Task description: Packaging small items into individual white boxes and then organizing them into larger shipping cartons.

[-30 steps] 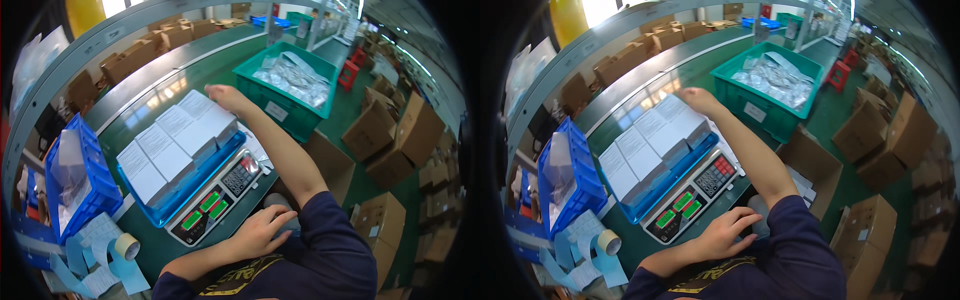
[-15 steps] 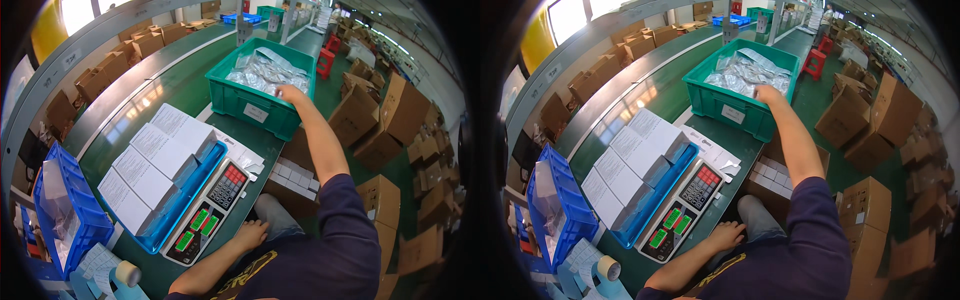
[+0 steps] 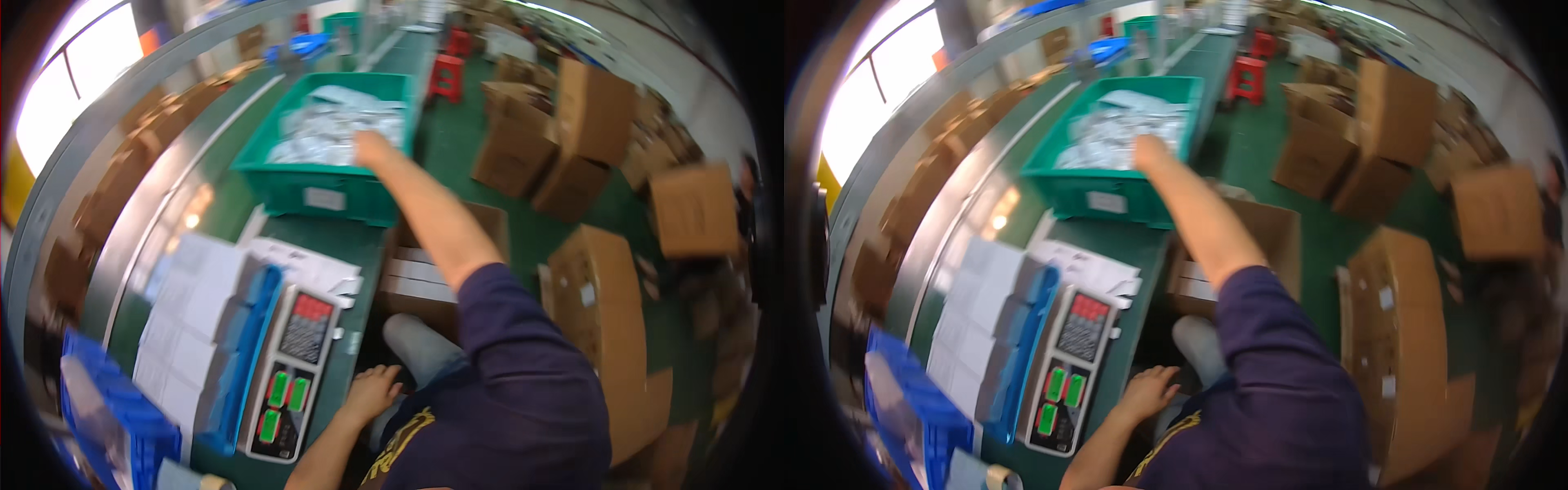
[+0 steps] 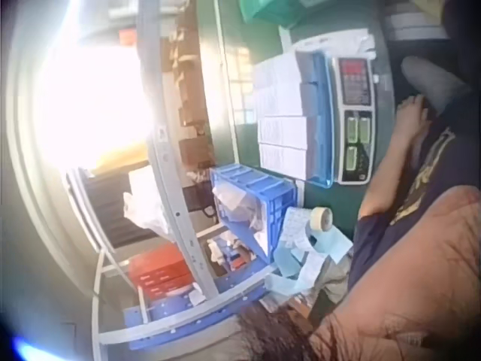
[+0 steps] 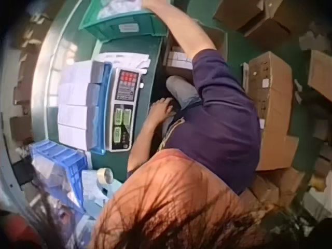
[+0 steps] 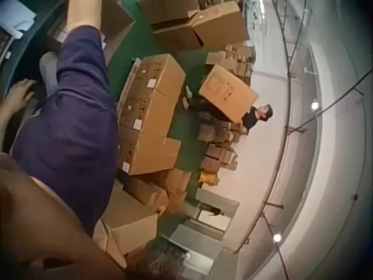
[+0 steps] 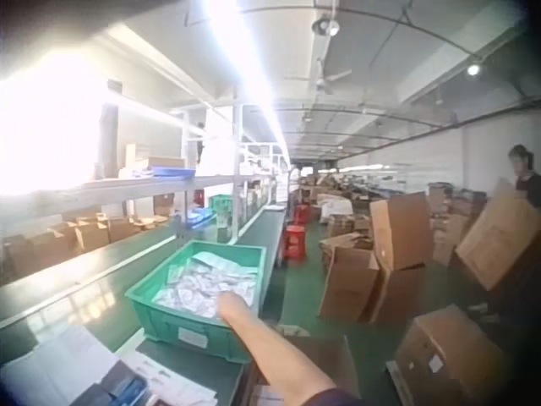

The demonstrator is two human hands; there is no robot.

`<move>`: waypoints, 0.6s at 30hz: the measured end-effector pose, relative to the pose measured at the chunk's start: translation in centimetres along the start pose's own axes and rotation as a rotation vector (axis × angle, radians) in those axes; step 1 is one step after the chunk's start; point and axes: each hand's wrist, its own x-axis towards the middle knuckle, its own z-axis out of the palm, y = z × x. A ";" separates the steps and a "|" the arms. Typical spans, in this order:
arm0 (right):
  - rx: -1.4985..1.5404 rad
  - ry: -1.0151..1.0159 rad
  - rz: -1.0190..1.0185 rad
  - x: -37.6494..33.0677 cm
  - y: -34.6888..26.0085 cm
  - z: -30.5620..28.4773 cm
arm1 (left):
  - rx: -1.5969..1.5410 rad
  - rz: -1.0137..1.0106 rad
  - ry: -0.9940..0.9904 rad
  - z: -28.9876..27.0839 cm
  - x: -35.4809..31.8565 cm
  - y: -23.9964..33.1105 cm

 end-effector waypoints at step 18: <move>0.497 0.297 0.296 -2.4 -2.7 -3.6 | -0.094 -0.054 0.008 -1.6 0.3 2.1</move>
